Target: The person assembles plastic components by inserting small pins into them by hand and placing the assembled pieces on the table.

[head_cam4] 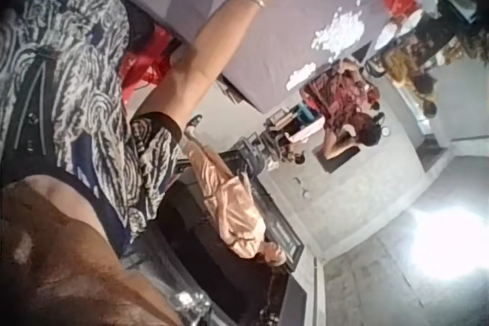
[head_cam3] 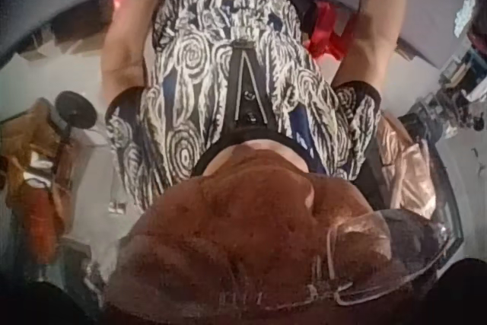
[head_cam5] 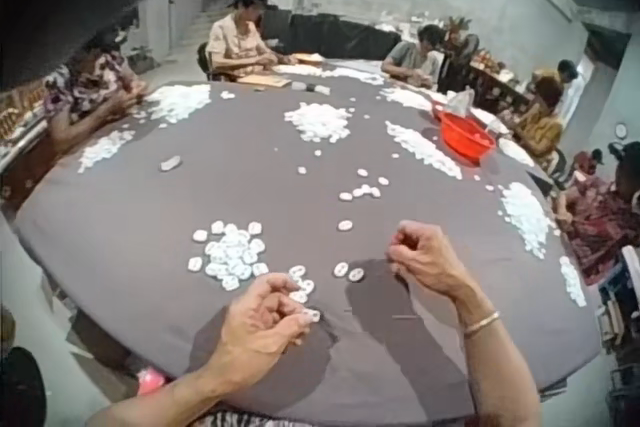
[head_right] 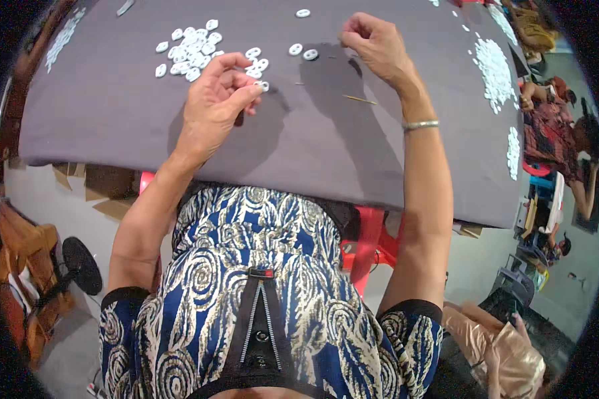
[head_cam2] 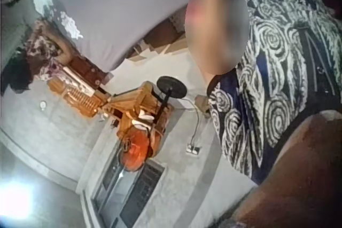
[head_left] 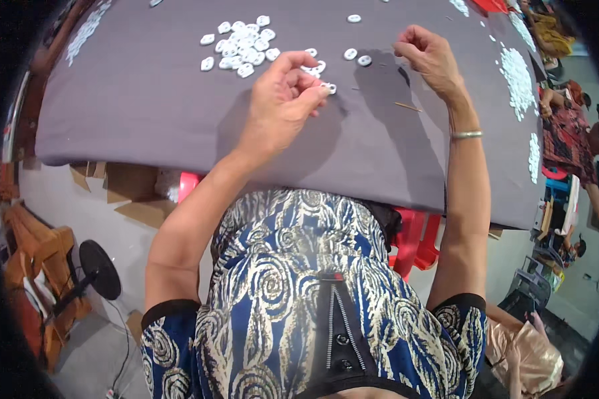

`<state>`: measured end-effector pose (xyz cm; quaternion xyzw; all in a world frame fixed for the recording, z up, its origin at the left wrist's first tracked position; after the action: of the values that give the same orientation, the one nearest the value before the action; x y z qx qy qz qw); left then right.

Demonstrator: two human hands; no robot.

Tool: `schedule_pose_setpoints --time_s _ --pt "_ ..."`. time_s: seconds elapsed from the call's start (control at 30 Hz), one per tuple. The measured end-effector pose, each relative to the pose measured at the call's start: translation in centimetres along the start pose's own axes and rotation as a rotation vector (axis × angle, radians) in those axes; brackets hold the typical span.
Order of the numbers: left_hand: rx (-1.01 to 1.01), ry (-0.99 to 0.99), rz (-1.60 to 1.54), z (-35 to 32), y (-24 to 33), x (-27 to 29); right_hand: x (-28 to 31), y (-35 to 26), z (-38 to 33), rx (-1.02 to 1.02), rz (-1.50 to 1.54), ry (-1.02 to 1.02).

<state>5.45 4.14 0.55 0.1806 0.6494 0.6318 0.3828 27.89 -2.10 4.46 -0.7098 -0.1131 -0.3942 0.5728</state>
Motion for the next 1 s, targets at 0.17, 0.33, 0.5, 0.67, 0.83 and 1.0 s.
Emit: schedule_pose_setpoints --time_s 0.17,0.33,0.5,0.67,0.83,1.0 --pt "-0.010 0.001 0.032 -0.1 -0.2 0.0 -5.7 -3.4 -2.6 0.007 0.539 -0.165" --pt "-0.023 0.022 0.092 -0.2 -0.3 0.2 -8.0 -4.8 -3.7 0.011 0.594 -0.238" --pt "-0.045 -0.001 0.205 -0.2 -0.9 0.2 -8.8 -4.4 -4.3 -0.054 0.616 -0.242" --pt "-0.045 0.020 0.184 -0.2 -1.0 0.3 -9.4 -3.9 -4.2 -0.067 0.599 -0.209" --pt "-0.061 0.012 0.204 -0.2 -1.0 0.2 -9.5 -4.0 -4.4 -0.117 0.594 -0.200" --pt "-0.066 0.006 0.221 -0.2 -0.9 0.2 -9.4 -4.2 -4.6 -0.141 0.601 -0.195"
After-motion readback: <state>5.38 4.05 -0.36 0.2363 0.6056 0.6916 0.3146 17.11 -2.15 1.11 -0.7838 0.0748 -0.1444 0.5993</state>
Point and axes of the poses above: each hand's wrist, its own z-axis towards the middle knuckle, its own x-axis out of the back of the hand, y = z × x, the point moved 8 cm from there along z, towards the middle knuckle, and after that the axes turned 4 degrees about -x, right-handed, at the moved point
